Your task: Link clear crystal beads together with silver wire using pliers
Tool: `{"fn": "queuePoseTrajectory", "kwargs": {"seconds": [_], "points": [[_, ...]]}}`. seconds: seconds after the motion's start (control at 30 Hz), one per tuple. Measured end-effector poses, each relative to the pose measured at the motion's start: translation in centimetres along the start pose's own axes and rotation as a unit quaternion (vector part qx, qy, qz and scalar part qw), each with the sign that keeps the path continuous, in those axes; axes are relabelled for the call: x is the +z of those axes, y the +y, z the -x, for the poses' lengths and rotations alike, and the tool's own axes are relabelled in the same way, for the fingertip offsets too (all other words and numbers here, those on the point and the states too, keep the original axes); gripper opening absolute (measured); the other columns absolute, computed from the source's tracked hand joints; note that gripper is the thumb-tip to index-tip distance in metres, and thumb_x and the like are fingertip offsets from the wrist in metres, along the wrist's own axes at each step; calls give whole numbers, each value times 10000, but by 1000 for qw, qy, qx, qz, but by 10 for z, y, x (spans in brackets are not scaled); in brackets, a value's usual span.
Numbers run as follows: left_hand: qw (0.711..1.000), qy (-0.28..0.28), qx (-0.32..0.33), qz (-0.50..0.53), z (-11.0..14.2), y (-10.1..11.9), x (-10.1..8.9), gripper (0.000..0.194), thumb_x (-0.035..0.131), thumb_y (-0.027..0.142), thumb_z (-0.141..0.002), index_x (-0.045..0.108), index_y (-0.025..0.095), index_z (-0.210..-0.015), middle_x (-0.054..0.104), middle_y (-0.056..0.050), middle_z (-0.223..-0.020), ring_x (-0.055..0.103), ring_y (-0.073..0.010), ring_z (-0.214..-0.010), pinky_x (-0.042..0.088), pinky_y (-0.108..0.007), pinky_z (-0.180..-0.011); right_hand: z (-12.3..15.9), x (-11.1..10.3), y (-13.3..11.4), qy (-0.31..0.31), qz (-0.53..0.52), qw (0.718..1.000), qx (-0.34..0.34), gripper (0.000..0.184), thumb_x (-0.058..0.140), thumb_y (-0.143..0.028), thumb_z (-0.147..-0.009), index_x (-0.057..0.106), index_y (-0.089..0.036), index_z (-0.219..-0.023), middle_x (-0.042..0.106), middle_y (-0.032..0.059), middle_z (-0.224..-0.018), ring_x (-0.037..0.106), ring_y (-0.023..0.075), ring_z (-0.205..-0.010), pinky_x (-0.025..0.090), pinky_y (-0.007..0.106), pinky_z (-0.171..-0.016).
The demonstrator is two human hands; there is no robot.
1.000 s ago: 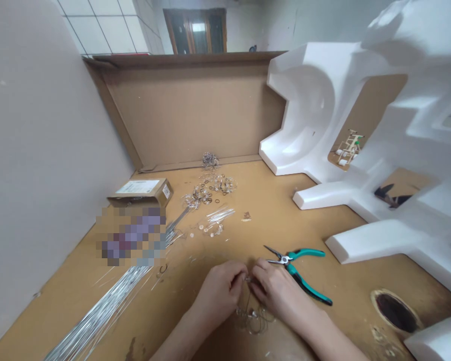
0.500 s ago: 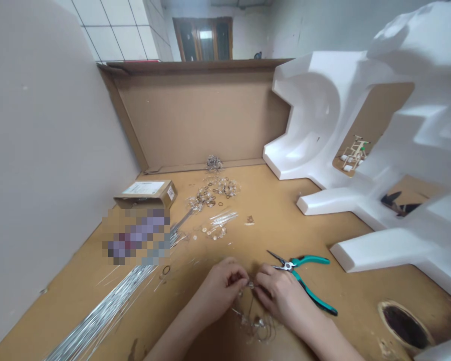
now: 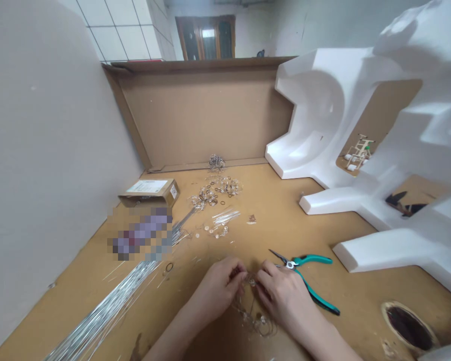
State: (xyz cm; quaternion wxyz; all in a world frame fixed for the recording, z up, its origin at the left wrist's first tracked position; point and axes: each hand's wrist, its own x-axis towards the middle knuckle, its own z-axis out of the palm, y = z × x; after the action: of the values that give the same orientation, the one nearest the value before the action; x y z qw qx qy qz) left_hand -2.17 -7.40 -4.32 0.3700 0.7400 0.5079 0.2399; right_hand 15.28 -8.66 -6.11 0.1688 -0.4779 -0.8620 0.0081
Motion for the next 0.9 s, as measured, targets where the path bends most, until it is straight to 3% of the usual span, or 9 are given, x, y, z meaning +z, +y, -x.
{"fn": "queuePoseTrajectory", "kwargs": {"seconds": [0.13, 0.2, 0.37, 0.47, 0.67, 0.8, 0.9], "points": [[999, 39, -8, -36, 1, 1, 1, 173, 373, 235, -841, 504, 188, -739, 563, 8, -639, 497, -133, -610, 341, -226, -572, 0, -2, 0, -7, -13, 1000, 7, 77, 487, -157, -774, 531, -213, -803, 535, 14, -831, 495, 141, -669, 286, 277, -587], [998, 49, -8, -30, 2, 2, 1, 164, 367, 235, -845, 497, 190, -754, 550, 7, -651, 490, -134, -622, 344, -228, -580, -1, -5, 0, -14, -39, 999, 14, 201, 558, -198, -730, 539, -226, -928, 544, 26, -902, 511, 166, -740, 321, 287, -640], [996, -9, 6, 85, 4, 5, 2, 110, 361, 242, -858, 460, 194, -848, 512, 23, -681, 486, -114, -619, 365, -210, -570, -4, -9, -2, 8, -75, 996, 39, 348, 700, -374, -600, 583, -251, -904, 553, 50, -946, 473, 259, -899, 323, 378, -758], [992, -31, 12, 125, 6, 5, 2, 104, 357, 244, -865, 445, 195, -891, 489, 32, -676, 481, -106, -617, 368, -204, -568, -4, -9, -4, 23, -106, 994, 32, 378, 682, -306, -625, 561, -247, -979, 540, 61, -1052, 449, 267, -966, 314, 395, -813], [992, -14, 16, 121, 4, 5, 4, 48, 415, 233, -835, 434, 188, -840, 477, 27, -729, 443, -94, -625, 352, -192, -549, -3, -11, -7, 25, -144, 989, 23, 293, 553, -158, -685, 539, -217, -971, 548, 61, -1000, 452, 238, -963, 320, 387, -839], [989, -14, 9, 148, 4, 4, 6, 43, 414, 195, -824, 427, 187, -863, 453, 32, -721, 427, -85, -602, 346, -189, -533, -4, -15, -7, 31, -154, 988, -2, 440, 601, -206, -654, 514, -239, -1084, 512, 58, -1106, 406, 240, -1048, 289, 390, -905], [984, -32, 5, 174, 4, 4, 6, 74, 414, 213, -834, 431, 184, -900, 460, 26, -732, 456, -86, -608, 357, -193, -538, -5, -14, -6, 21, -157, 987, 9, 443, 649, -254, -647, 528, -260, -1073, 534, 35, -1069, 432, 224, -1003, 303, 379, -883]]}}
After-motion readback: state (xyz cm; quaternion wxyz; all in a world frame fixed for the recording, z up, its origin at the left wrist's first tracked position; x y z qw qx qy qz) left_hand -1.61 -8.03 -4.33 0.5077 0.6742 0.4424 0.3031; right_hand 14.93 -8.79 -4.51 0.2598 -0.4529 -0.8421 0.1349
